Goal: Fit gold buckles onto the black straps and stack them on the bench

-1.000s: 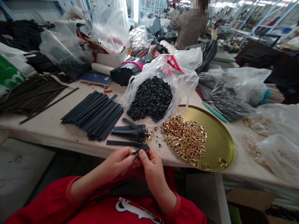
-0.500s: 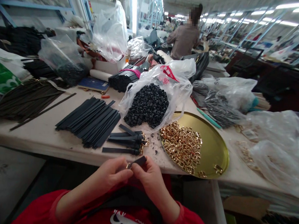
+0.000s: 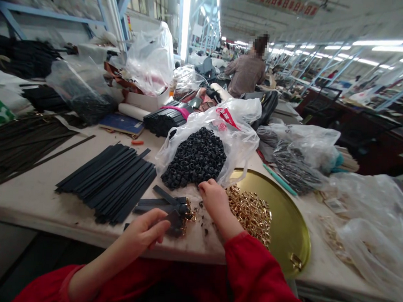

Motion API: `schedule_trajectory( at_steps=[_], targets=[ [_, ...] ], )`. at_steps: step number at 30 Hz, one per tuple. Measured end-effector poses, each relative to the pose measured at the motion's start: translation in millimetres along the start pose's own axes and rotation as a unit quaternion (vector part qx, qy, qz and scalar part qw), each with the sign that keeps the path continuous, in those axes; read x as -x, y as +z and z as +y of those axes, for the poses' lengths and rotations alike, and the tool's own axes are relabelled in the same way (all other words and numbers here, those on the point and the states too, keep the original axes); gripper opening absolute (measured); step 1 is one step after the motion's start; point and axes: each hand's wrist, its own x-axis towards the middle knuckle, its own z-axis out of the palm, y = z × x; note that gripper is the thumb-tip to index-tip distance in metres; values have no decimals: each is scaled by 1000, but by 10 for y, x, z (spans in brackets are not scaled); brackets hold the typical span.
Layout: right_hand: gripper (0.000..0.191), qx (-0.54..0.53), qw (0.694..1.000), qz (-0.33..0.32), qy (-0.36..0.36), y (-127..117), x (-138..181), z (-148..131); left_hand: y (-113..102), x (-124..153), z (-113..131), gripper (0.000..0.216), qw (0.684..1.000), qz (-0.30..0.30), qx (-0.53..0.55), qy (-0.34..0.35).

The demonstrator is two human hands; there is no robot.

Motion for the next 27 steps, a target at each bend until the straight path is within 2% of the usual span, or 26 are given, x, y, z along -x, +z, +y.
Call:
schedule_trajectory(
  at_steps=[2, 6, 8, 10, 11, 12, 14, 15, 16, 17, 18, 20, 22, 25, 27],
  targets=[
    [12, 80, 997, -15, -3, 97, -181, 21, -20, -54, -21, 26, 1000, 3, 14, -20],
    [12, 87, 996, -4, -4, 175, -276, -37, -78, -99, -14, 25, 999, 26, -4, -20],
    [12, 3, 1000, 26, -6, 142, -225, -82, -99, -124, 9, 24, 999, 45, -24, 2],
    [14, -185, 981, 44, 21, 88, -122, -161, -98, -168, 34, 23, 997, 72, -37, 22],
    [17, -305, 951, 31, 48, 62, -55, -217, -88, -193, 42, 23, 995, 87, -39, 31],
    [22, -420, 904, 1, 79, 40, 18, -282, -72, -218, 46, 24, 993, 103, -39, 41],
    [29, -601, 783, -75, 140, 11, 173, -425, -33, -250, 44, 25, 991, 121, -38, 53],
    [30, -657, 730, -98, 162, 5, 246, -491, -15, -253, 39, 25, 990, 120, -39, 55],
    [31, -689, 695, -102, 178, 3, 313, -548, 0, -246, 36, 25, 991, 114, -41, 56],
    [31, -704, 679, -92, 186, 5, 374, -593, 10, -229, 34, 25, 992, 103, -45, 56],
    [30, -705, 679, -78, 189, 8, 426, -625, 17, -204, 35, 25, 993, 89, -49, 54],
    [28, -687, 701, -63, 179, 18, 515, -654, 22, -142, 44, 25, 995, 57, -61, 51],
    [28, -668, 721, -75, 166, 27, 589, -651, 28, -79, 55, 25, 996, 29, -70, 47],
    [27, -666, 723, -78, 169, 27, 695, -639, 57, -5, 45, 17, 997, 17, -47, 58],
    [26, -672, 717, -68, 171, 10, 771, -652, 80, 33, 22, 24, 997, 11, -21, 69]
  ],
)
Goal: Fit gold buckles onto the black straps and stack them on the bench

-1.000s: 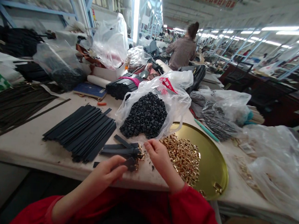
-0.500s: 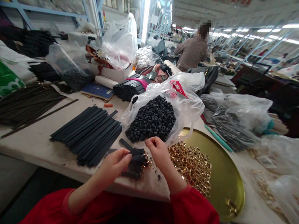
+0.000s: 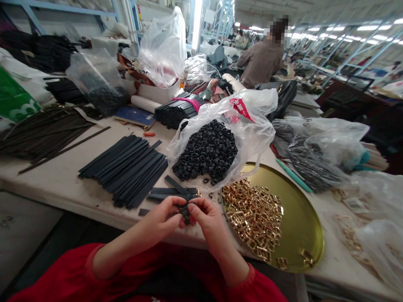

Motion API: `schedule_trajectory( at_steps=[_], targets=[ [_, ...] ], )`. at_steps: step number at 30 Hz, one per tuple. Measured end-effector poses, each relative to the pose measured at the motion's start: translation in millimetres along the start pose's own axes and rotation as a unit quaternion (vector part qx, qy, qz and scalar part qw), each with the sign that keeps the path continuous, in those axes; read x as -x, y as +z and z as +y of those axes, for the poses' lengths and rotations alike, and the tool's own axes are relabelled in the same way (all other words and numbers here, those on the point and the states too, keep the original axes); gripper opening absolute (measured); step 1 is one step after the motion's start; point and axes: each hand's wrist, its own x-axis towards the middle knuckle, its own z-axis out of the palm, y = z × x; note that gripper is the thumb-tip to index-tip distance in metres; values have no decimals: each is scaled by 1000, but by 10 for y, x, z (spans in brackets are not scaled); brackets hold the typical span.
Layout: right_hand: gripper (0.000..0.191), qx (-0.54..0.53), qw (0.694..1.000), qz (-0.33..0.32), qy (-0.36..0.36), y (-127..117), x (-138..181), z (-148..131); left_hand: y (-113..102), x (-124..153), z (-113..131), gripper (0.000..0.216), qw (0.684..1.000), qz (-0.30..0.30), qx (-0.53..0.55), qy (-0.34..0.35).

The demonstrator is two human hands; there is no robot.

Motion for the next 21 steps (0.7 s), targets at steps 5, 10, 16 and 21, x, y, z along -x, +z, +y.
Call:
schedule_trajectory(
  at_steps=[5, 10, 16, 21],
  targets=[
    [29, -41, 999, -24, 7, 49, 218, -22, 18, 88, -20, 24, 999, -19, 26, 5],
    [25, -152, 985, -35, 72, 35, 324, -7, -6, 166, -15, 30, 999, -7, -32, -14],
    [32, -170, 963, -117, 174, -11, 352, 98, -38, 241, 14, 33, 990, 17, -135, -34],
    [28, -167, 969, -115, 144, -26, 385, 114, -51, 277, 50, 29, 990, -12, -132, -45]
  ],
)
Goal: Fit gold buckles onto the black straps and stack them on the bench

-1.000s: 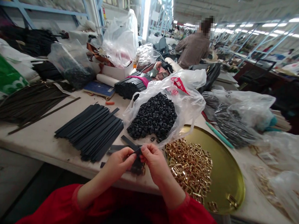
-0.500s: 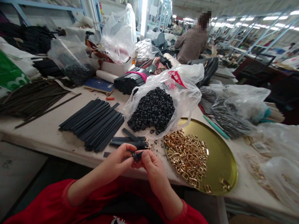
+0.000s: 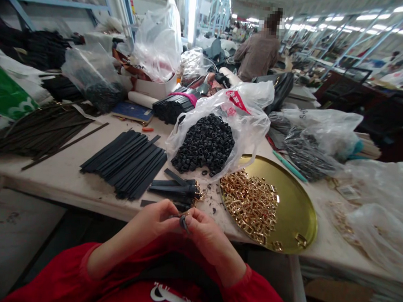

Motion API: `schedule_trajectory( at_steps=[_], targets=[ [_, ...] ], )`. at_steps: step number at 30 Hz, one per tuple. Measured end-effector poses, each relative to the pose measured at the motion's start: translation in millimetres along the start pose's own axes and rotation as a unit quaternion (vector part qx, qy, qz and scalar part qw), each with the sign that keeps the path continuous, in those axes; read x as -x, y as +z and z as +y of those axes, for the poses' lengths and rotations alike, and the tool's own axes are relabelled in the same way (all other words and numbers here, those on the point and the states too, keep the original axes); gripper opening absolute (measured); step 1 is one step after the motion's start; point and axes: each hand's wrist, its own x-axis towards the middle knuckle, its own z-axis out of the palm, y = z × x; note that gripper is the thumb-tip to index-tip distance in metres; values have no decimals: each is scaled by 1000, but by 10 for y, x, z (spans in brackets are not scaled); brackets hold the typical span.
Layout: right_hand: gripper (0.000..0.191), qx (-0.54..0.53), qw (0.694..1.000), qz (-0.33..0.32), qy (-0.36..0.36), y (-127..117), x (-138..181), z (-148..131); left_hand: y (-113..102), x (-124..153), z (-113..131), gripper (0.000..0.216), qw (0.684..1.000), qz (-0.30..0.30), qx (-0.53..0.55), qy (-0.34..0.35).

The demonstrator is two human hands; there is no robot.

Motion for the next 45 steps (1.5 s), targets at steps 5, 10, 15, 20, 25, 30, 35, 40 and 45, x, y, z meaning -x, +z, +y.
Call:
schedule_trajectory(
  at_steps=[5, 10, 15, 20, 25, 30, 35, 40, 45],
  targets=[
    [32, 147, 971, 109, -151, 17, -60, 18, 9, 44, 42, 30, 980, -57, 184, -46],
    [18, 348, 881, 202, -247, -67, -96, 64, 52, 29, 34, 26, 962, -73, 257, -63],
    [13, 508, 805, 146, -267, -111, -10, 105, 188, -25, -11, 24, 946, -97, 293, -101],
    [16, 511, 786, 218, -270, -91, -54, 189, 264, -47, -26, 26, 940, -84, 308, -123],
    [19, 458, 808, 249, -274, -13, -111, 269, 251, -33, -36, 22, 950, -84, 279, -116],
    [19, 455, 804, 265, -275, 43, -45, 327, 272, -24, -43, 21, 955, -67, 270, -102],
    [20, 458, 798, 253, -301, 50, -9, 349, 204, -28, -104, 21, 964, -174, 178, -95],
    [20, 466, 787, 248, -318, 66, -11, 407, 145, -22, -32, 25, 980, -166, 93, -51],
    [23, 508, 765, 223, -326, 3, -140, 240, 31, -164, 4, 31, 990, -133, -38, 26]
  ],
)
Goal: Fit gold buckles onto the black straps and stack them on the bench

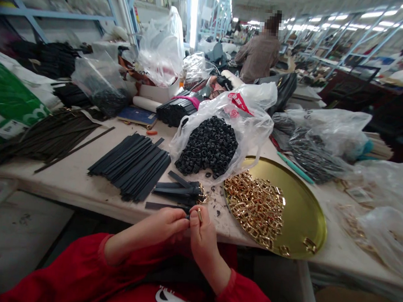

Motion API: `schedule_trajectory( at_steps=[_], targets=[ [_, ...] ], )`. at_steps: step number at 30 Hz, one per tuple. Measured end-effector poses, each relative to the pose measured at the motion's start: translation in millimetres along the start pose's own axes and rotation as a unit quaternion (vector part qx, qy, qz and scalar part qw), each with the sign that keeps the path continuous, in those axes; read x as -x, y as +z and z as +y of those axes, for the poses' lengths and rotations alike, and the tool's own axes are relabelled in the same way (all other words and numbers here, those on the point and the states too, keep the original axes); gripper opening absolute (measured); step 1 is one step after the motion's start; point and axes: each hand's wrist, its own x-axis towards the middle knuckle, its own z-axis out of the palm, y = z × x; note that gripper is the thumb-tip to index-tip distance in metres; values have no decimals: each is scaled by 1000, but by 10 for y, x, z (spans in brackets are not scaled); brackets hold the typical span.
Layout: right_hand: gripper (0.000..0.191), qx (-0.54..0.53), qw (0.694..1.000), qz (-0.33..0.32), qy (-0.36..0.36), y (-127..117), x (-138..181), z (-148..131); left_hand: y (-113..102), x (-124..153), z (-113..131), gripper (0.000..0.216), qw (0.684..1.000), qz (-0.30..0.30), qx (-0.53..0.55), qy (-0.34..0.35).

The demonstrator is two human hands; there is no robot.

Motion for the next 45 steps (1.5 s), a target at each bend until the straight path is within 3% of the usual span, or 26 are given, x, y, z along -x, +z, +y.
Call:
schedule_trajectory(
  at_steps=[4, 8, 10, 13, 15, 20, 24, 27, 29, 31, 33, 36, 38, 40, 41, 43, 45],
  targets=[
    [19, 173, 977, 5, -122, 6, -380, 121, -182, -201, -67, 24, 971, 149, -184, 33],
    [24, 294, 932, -18, -210, 133, -597, 271, -429, -303, -221, 19, 926, 228, -299, 38],
    [25, 314, 924, -19, -219, 180, -618, 327, -632, -299, -329, 21, 891, 277, -359, -7],
    [26, 311, 924, -9, -223, 193, -607, 364, -965, -305, -502, 23, 831, 319, -437, -130],
    [26, 301, 928, -3, -221, 179, -600, 363, -1117, -345, -598, 21, 819, 317, -448, -165],
    [27, 279, 937, 3, -211, 75, -678, 350, -1177, -461, -691, 18, 820, 323, -438, -175],
    [26, 249, 952, 41, -173, -130, -934, 424, -1158, -436, -639, 15, 831, 336, -414, -160],
    [24, 251, 958, 51, -132, -253, -1173, 526, -1121, -375, -530, 19, 864, 382, -314, -98],
    [21, 294, 949, -8, -112, -253, -1303, 588, -1042, -336, -420, 28, 905, 384, -183, -23],
    [16, 350, 928, -84, -94, -189, -1396, 632, -914, -308, -298, 32, 948, 314, -52, 16],
    [12, 384, 912, -121, -79, -105, -1453, 653, -758, -293, -188, 27, 974, 215, 73, -7],
    [12, 384, 912, -122, -73, -45, -1469, 625, -539, -286, -88, 17, 969, 124, 206, -63],
    [13, 313, 942, -108, -64, -71, -1426, 550, -433, -279, -55, 18, 960, 103, 247, -87],
    [20, 130, 987, -98, -6, -124, -1335, 429, -361, -263, -27, 18, 951, 94, 275, -105],
    [25, 9, 994, -97, 44, -150, -1274, 358, -336, -253, -10, 18, 947, 91, 287, -111],
    [32, -206, 961, -101, 153, -192, -1138, 220, -298, -228, 30, 19, 942, 90, 305, -111],
    [33, -340, 907, -92, 233, -216, -1006, 119, -266, -200, 69, 20, 940, 86, 313, -105]
  ],
)
